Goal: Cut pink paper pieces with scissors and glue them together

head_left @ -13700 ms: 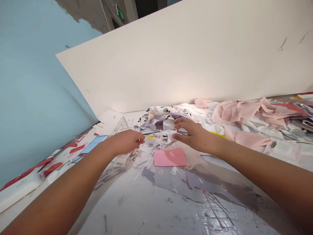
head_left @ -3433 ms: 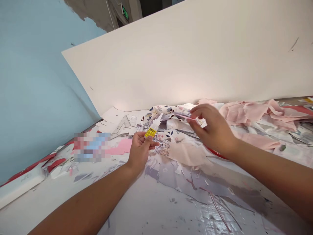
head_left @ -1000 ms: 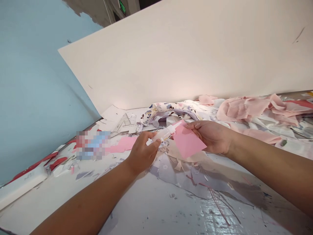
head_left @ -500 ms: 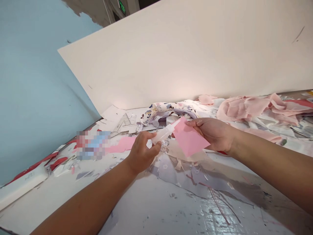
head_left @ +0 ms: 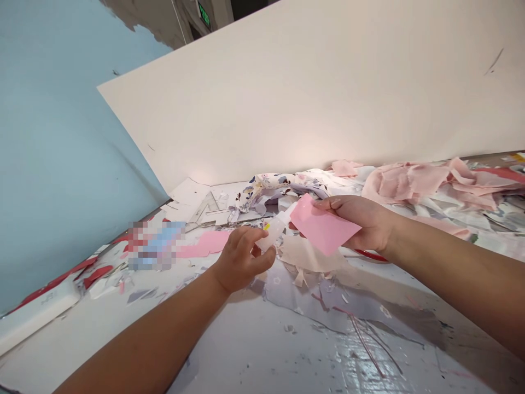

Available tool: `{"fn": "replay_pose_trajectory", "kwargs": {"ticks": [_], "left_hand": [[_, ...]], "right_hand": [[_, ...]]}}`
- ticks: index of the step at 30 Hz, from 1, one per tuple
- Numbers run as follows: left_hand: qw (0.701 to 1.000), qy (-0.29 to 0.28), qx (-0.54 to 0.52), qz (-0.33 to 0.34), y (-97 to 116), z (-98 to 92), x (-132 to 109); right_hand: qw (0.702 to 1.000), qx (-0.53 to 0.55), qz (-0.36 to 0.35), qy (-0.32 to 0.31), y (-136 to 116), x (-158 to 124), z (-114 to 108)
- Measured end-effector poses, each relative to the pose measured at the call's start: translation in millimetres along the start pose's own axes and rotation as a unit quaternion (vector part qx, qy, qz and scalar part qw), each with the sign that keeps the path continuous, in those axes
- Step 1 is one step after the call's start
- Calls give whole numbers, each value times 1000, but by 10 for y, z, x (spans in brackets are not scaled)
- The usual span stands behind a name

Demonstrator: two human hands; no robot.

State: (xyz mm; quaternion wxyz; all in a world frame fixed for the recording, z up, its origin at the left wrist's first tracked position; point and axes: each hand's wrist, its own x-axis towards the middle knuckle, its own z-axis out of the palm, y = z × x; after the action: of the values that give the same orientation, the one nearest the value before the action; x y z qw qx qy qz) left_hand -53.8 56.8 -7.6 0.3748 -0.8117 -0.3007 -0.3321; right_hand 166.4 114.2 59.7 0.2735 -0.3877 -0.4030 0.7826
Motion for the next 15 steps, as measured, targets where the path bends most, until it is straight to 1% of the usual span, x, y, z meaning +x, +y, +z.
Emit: {"fn": "replay_pose_trajectory", "kwargs": {"ticks": [4, 7, 11, 13, 15], "left_hand": [[1000, -9, -6, 19, 3, -5, 2], [999, -34, -7, 17, -7, -3, -19], [997, -78, -23, 9, -24, 17, -46], [996, -90, -18, 18, -24, 27, -47], [996, -83, -4, 34, -16, 31, -44]], "right_hand": [[1000, -18, 9, -2, -12, 28, -36], [1000, -26, 4, -11, -24, 52, -81], [1000, -19, -22, -7, -41, 92, -172], [999, -17, -39, 5, -32, 122, -213], [998, -21, -46, 29, -1, 154, -232]]}}
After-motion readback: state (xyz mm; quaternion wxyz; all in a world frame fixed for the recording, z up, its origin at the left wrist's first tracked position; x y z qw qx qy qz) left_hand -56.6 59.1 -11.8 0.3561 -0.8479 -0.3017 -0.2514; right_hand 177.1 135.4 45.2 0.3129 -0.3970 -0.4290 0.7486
